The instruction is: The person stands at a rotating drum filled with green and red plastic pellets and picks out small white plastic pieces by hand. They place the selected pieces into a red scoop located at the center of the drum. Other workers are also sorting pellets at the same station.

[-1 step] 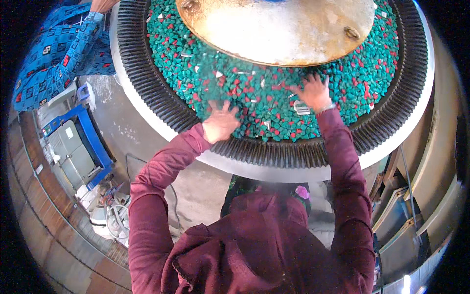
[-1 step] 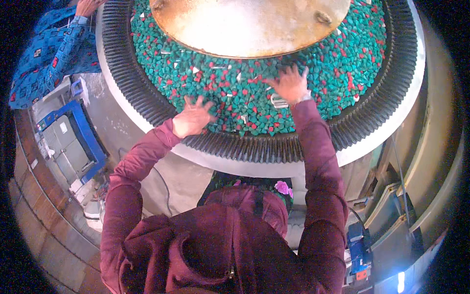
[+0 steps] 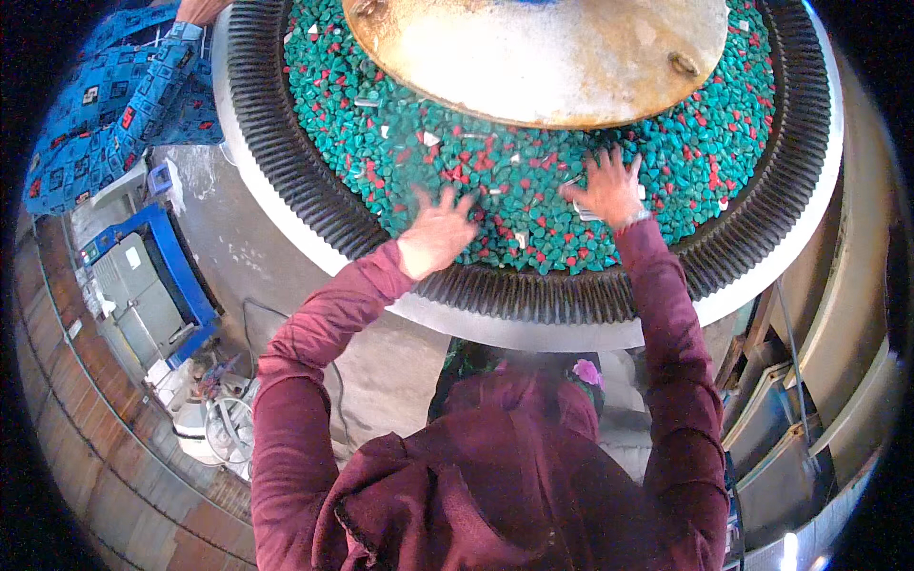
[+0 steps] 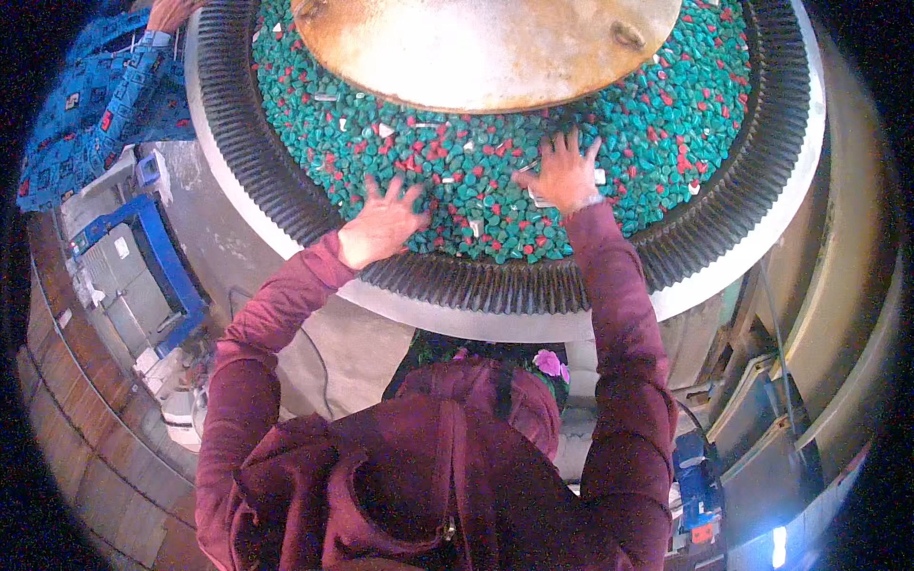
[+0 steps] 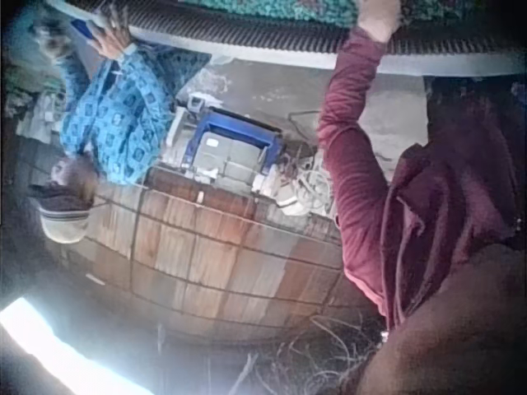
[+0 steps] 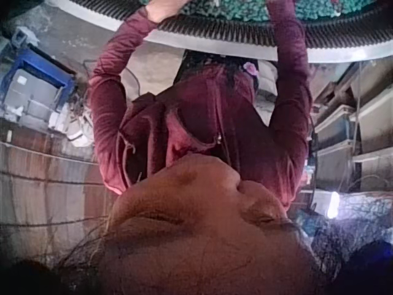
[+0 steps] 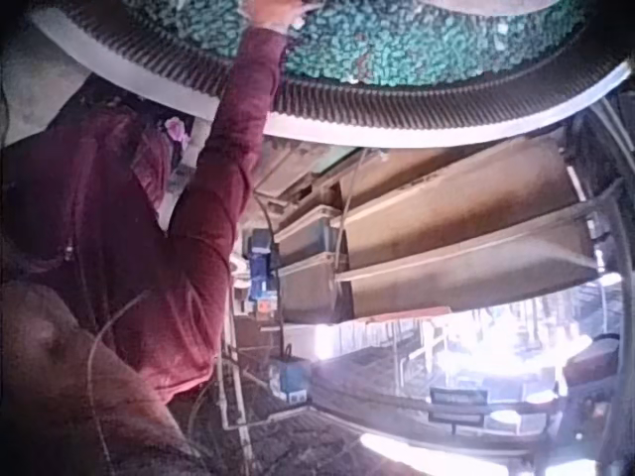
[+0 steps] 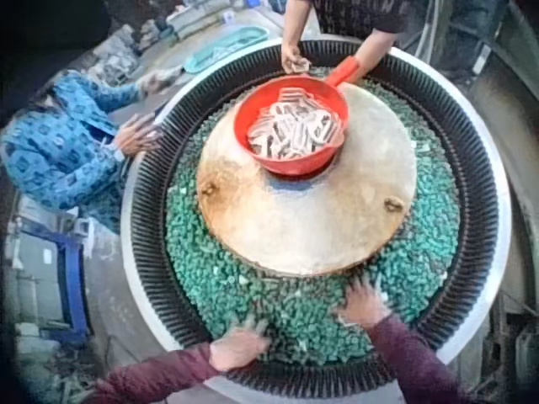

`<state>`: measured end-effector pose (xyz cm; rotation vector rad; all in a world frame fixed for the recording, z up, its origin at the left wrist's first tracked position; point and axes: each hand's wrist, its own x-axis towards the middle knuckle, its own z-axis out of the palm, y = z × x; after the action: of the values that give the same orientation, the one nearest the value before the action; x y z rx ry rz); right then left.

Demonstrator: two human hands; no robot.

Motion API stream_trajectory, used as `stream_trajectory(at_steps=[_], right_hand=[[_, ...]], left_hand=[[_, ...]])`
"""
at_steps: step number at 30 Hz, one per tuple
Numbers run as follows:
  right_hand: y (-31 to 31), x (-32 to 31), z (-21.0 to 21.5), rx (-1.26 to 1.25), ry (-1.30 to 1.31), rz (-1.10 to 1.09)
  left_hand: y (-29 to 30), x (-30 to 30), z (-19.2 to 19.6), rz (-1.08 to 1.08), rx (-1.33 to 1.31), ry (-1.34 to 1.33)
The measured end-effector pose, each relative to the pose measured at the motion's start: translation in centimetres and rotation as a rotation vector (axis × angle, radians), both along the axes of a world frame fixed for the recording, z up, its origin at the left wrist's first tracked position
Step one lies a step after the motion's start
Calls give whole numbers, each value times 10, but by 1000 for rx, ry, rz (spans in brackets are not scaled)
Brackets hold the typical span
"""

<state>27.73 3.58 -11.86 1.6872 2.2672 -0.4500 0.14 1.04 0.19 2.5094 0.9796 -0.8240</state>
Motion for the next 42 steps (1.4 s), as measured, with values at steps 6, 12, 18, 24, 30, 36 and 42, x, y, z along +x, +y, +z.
stream_trajectory(at_steps=[6,12,18,24,30,36,42], right_hand=[[-36,16,25,-77,-235,227],[-63,16,41,-132,-402,211],[-75,51,94,-233,48,17],[-43,86,123,85,567,-328],[-41,97,115,84,266,-164],[-50,35,102,-801,1063,-880],[-54,-9,117,-936,1348,-1047]], left_hand=[[52,86,-48,423,-302,-581],[91,187,-163,702,-163,-702],[128,205,-197,188,-811,-97],[83,158,-155,159,-1501,-474],[36,110,-83,609,-1832,-740],[20,74,-82,970,-1623,-893],[-7,77,-42,1304,-1267,-1200]])
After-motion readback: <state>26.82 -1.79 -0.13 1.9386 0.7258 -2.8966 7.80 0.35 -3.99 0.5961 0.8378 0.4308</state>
